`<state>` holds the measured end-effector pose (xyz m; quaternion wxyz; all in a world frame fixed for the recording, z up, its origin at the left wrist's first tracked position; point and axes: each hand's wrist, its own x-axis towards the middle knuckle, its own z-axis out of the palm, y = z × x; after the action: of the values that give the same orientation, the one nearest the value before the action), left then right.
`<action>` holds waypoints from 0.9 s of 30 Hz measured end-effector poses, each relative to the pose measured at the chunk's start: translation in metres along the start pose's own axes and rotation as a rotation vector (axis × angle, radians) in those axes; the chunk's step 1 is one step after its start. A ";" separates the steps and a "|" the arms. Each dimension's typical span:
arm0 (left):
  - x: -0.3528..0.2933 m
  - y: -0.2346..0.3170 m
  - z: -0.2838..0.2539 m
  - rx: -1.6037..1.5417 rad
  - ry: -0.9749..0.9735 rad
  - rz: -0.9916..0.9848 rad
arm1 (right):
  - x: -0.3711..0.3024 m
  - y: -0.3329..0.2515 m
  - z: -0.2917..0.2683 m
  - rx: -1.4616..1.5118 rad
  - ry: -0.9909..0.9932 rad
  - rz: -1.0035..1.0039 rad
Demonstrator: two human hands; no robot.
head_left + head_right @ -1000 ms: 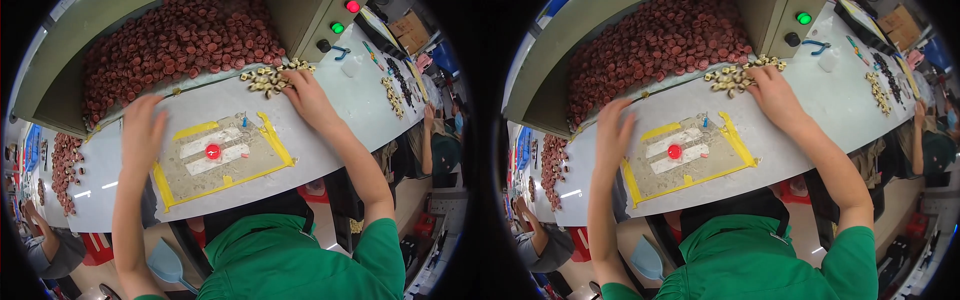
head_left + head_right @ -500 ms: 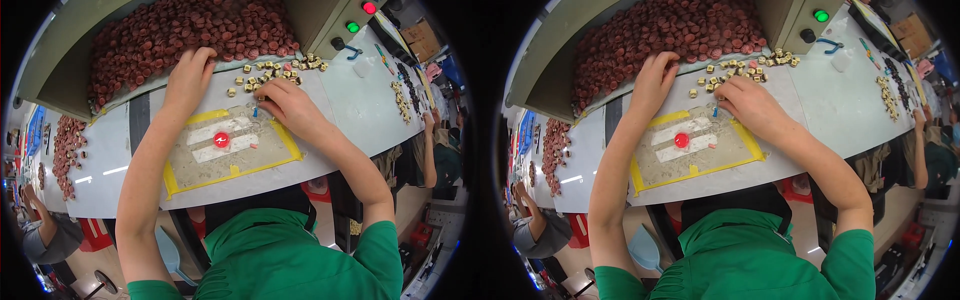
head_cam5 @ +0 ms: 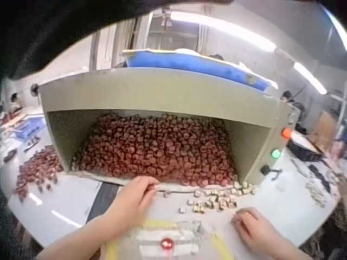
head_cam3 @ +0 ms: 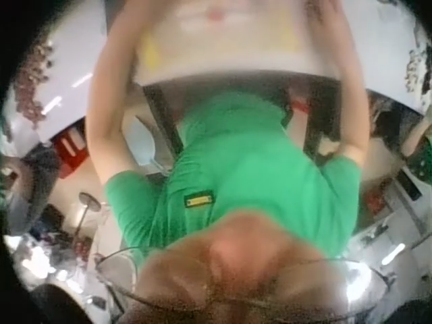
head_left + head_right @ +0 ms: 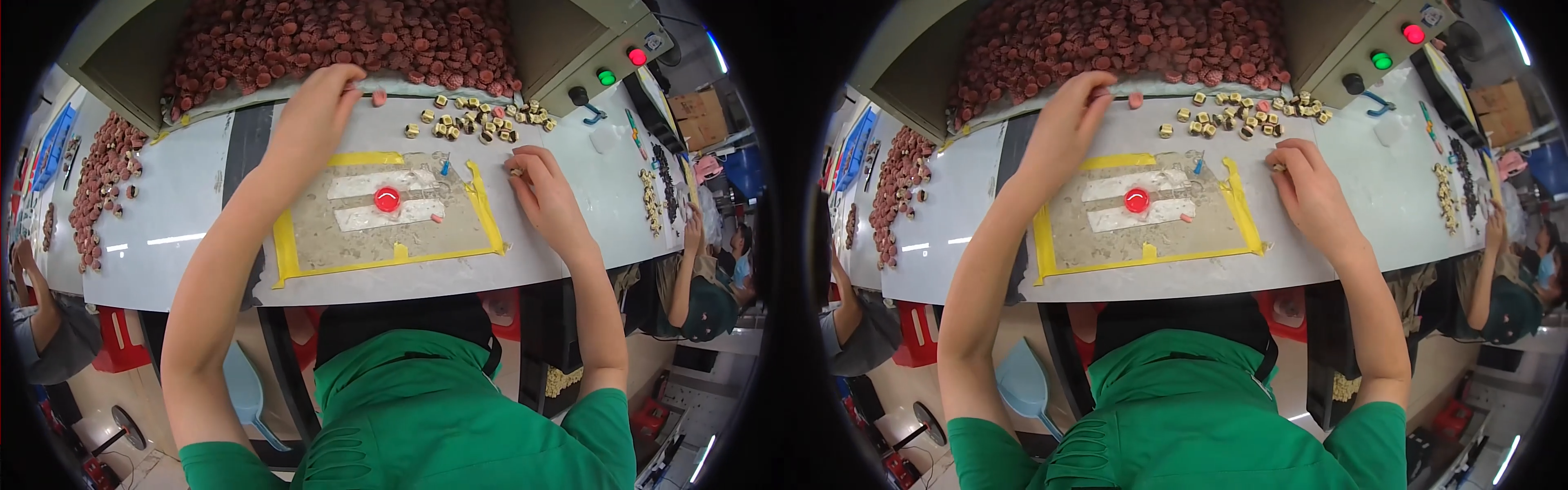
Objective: The person assembles small components by hand, placing gold components into circular red bases at a factory workbench.
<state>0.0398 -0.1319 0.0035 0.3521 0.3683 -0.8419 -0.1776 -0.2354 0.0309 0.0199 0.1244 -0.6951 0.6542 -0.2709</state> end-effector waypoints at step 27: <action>-0.141 0.048 -0.025 -1.752 0.149 -0.693 | 0.030 -0.096 0.042 0.196 -0.286 -0.181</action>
<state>0.1016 0.0044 -0.0177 0.4839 0.2128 -0.2277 -0.8178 -0.1318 0.0045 0.0426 0.2583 -0.7671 0.5351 -0.2419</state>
